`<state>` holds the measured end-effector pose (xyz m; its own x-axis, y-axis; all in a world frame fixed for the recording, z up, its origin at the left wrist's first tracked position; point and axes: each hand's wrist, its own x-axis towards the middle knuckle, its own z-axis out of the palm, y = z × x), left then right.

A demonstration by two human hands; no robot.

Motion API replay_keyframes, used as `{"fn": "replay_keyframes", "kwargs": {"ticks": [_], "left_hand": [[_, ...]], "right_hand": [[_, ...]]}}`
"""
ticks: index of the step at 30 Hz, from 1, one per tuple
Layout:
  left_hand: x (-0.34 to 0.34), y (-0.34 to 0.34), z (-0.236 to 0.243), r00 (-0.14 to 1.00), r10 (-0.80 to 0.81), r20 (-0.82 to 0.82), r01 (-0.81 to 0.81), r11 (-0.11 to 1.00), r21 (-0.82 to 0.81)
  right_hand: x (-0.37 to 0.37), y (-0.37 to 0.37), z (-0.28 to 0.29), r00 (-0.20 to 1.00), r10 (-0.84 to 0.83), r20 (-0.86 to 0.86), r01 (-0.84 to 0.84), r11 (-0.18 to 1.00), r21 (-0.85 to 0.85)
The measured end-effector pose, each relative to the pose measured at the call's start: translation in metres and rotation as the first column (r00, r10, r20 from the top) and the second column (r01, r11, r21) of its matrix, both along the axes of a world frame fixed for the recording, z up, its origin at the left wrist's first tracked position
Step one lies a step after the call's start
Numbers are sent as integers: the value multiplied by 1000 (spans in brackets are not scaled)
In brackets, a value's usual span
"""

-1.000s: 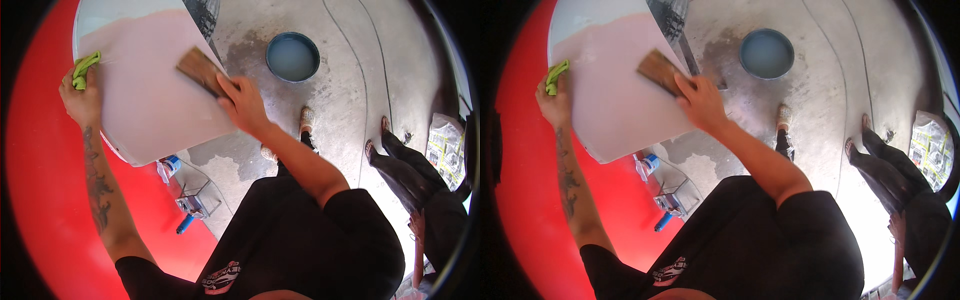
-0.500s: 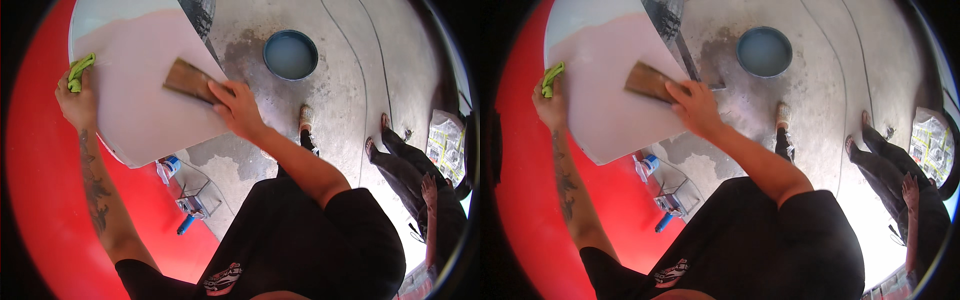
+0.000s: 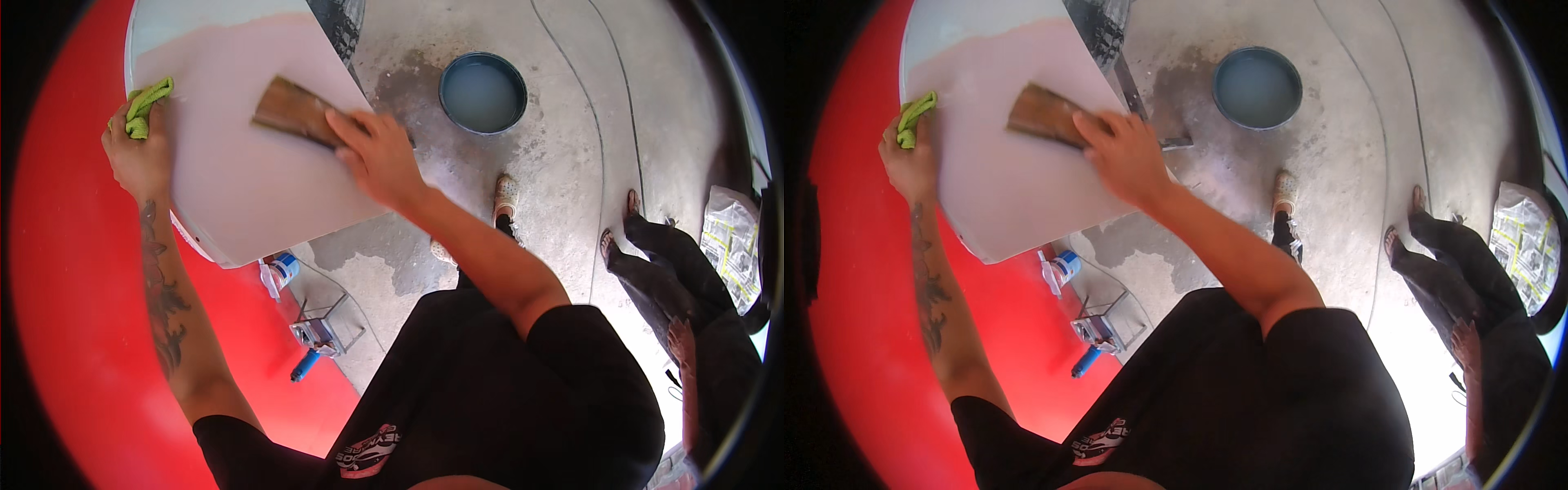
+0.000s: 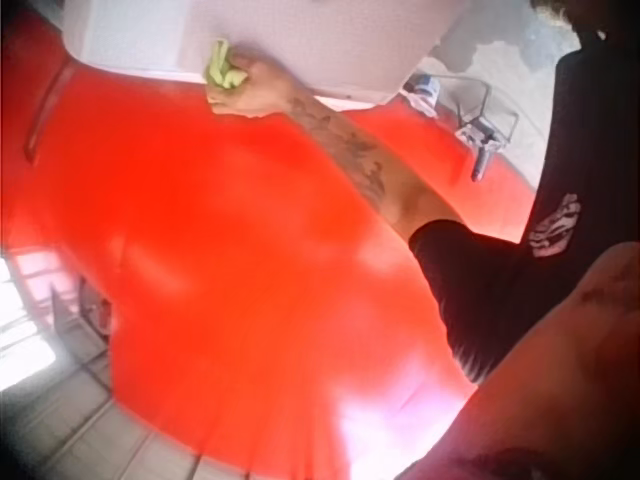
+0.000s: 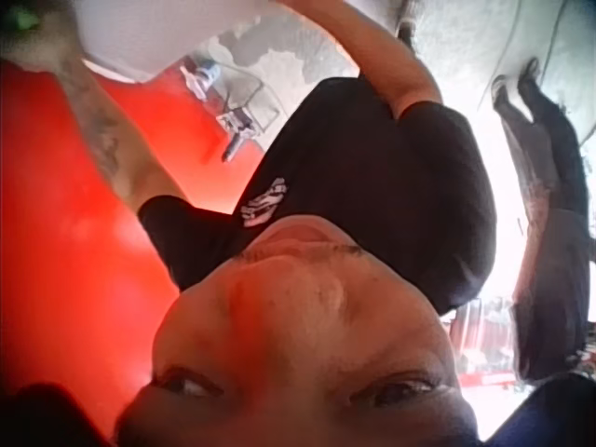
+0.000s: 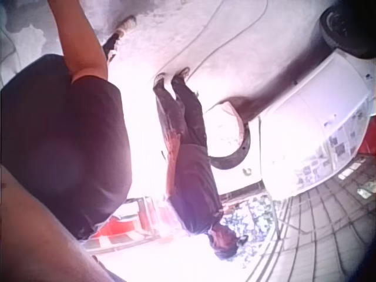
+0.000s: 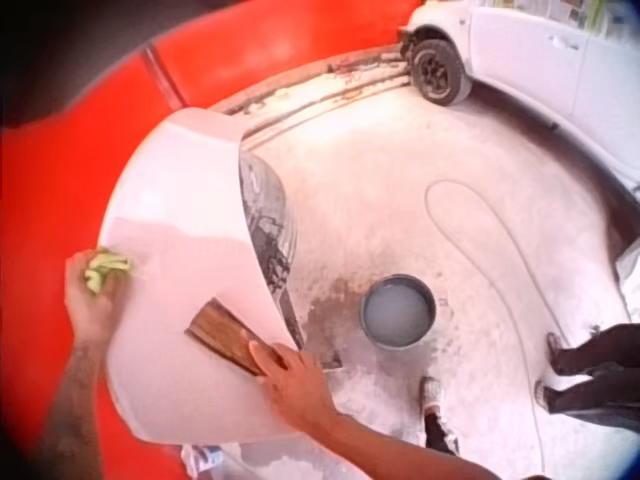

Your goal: Sanding a car body part using a sanding block and water for surface preparation.

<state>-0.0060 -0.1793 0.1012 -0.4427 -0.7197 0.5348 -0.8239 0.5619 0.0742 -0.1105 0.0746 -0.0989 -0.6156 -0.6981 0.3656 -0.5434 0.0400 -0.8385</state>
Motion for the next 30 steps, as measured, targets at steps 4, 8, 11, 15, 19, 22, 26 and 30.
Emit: {"fn": "replay_keyframes", "kwargs": {"ticks": [4, 8, 11, 15, 19, 22, 26, 30], "left_hand": [[-2, 1, 0, 1000, -21, 7, 21, 999, -34], [-7, -4, 4, 994, -101, 38, 103, 992, -68], [-18, 6, -1, 999, 14, 32, -12, 999, -40], [-4, 0, -2, 1000, -21, 23, 22, 999, -30], [1, 3, 4, 1000, -21, 13, 21, 1000, -20], [-13, 1, 2, 999, -44, 11, 44, 998, -32], [-13, 5, 3, 1000, -11, 6, 11, 1000, -7], [-9, 9, 1, 1000, 4, 7, -4, 1000, 1]], "right_hand": [[32, 51, 8, 996, 54, -69, -45, 991, 129], [-38, -33, 17, 976, -102, -191, 137, 974, 182], [-69, -73, 11, 970, -170, -175, 203, 960, 193], [-11, -8, -4, 983, -100, -157, 131, 970, 203], [14, 30, 2, 1000, -11, -26, 16, 982, 187], [-34, -25, 9, 990, -101, -97, 115, 982, 149], [-70, -84, 18, 984, -148, -102, 166, 968, 188], [-5, -10, 5, 996, -62, -60, 68, 992, 105]]}}
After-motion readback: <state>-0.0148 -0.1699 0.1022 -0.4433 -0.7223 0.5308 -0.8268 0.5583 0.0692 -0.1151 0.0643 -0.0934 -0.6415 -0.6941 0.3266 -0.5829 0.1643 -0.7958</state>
